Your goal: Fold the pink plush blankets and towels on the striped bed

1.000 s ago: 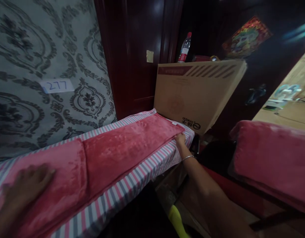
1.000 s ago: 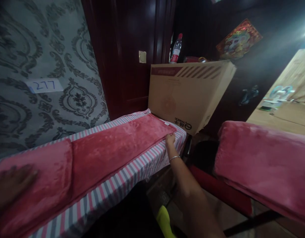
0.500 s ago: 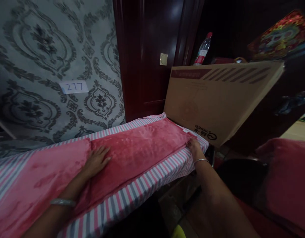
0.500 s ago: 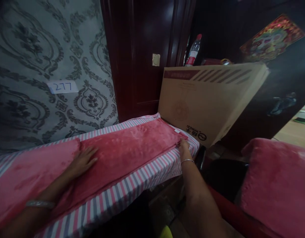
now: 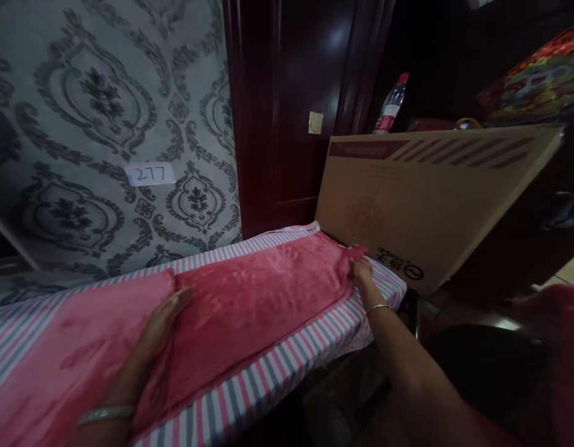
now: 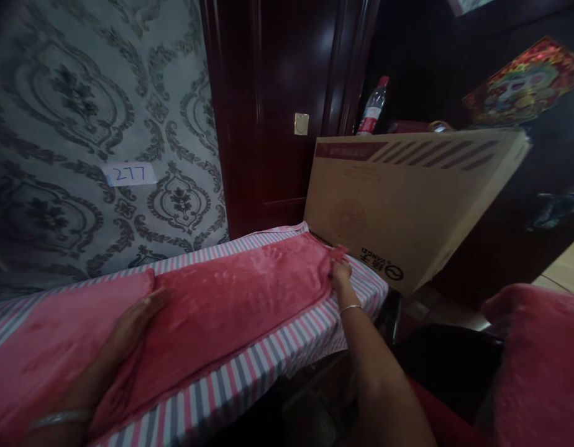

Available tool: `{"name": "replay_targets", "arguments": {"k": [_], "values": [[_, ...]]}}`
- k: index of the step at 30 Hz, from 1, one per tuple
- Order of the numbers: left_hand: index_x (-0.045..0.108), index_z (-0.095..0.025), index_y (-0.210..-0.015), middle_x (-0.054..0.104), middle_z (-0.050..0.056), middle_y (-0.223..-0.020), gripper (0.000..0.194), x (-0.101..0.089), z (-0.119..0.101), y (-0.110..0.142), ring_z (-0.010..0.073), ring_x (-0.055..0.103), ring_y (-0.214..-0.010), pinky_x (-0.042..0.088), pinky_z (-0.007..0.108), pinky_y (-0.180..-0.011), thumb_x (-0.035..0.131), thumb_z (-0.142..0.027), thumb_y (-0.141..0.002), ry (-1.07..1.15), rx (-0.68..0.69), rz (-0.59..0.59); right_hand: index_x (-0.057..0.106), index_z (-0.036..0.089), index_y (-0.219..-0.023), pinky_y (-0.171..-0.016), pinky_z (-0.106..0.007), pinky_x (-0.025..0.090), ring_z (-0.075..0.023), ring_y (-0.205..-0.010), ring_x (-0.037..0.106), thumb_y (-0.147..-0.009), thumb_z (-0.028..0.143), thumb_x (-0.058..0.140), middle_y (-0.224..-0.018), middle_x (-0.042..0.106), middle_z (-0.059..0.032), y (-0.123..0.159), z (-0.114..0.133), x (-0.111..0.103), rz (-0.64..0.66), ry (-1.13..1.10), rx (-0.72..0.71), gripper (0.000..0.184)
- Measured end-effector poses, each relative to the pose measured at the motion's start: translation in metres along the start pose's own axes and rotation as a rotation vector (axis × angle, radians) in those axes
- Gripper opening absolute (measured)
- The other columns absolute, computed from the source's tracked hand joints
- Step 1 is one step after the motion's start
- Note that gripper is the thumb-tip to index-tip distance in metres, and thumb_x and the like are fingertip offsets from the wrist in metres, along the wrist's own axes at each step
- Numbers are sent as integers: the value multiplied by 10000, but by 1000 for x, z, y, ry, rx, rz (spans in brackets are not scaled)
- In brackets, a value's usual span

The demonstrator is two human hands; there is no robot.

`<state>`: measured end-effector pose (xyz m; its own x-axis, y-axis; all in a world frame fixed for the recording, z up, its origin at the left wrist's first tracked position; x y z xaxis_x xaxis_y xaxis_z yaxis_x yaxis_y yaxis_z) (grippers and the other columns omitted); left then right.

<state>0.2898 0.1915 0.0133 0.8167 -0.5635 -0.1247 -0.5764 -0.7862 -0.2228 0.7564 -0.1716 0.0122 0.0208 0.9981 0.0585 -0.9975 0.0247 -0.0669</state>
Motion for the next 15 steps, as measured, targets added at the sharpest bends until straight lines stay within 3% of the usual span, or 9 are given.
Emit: {"name": "replay_targets", "arguments": {"k": [3, 6, 10, 15], "values": [[729, -175, -1060, 715, 137, -1242, 544, -9, 3, -1, 328, 640, -1211, 421, 514, -1147, 739, -566, -682, 345, -75, -59, 637, 139, -781, -652, -249, 471, -129, -683, 557, -875, 214, 669, -761, 618, -4, 20, 32, 37, 137, 162, -152, 125], [732, -159, -1001, 753, 137, -1127, 471, -9, 5, -2, 321, 675, -1145, 443, 520, -1127, 774, -491, -670, 471, -119, -72, 630, 179, -678, -677, -243, 418, -146, -682, 536, -763, 146, 656, -692, 615, 5, 63, 56, 72, 301, 279, -338, 95], [744, -151, -946, 764, 132, -1072, 448, -6, 6, -2, 313, 703, -1077, 444, 531, -1121, 793, -483, -649, 482, -109, -73, 694, 209, -739, -769, -271, 447, -198, -777, 619, -755, 176, 615, -775, 704, -27, 141, 53, 93, 532, 388, -513, 87], [737, -129, -974, 762, 162, -1068, 541, -5, 3, 3, 337, 703, -1074, 450, 553, -1100, 825, -511, -602, 432, -72, -75, 735, 196, -1114, -957, -340, 481, -237, -1056, 671, -809, 132, 471, -1145, 743, -75, 218, 17, 88, 885, 556, -725, 409]]}}
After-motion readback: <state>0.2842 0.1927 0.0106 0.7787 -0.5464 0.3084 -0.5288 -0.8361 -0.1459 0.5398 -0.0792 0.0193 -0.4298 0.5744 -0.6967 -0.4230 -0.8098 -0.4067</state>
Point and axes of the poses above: each hand's wrist, its own y-axis away from the middle knuckle, its own x-axis out of the palm, z = x × y, the point moved 5 cm from there along -y, towards the middle knuckle
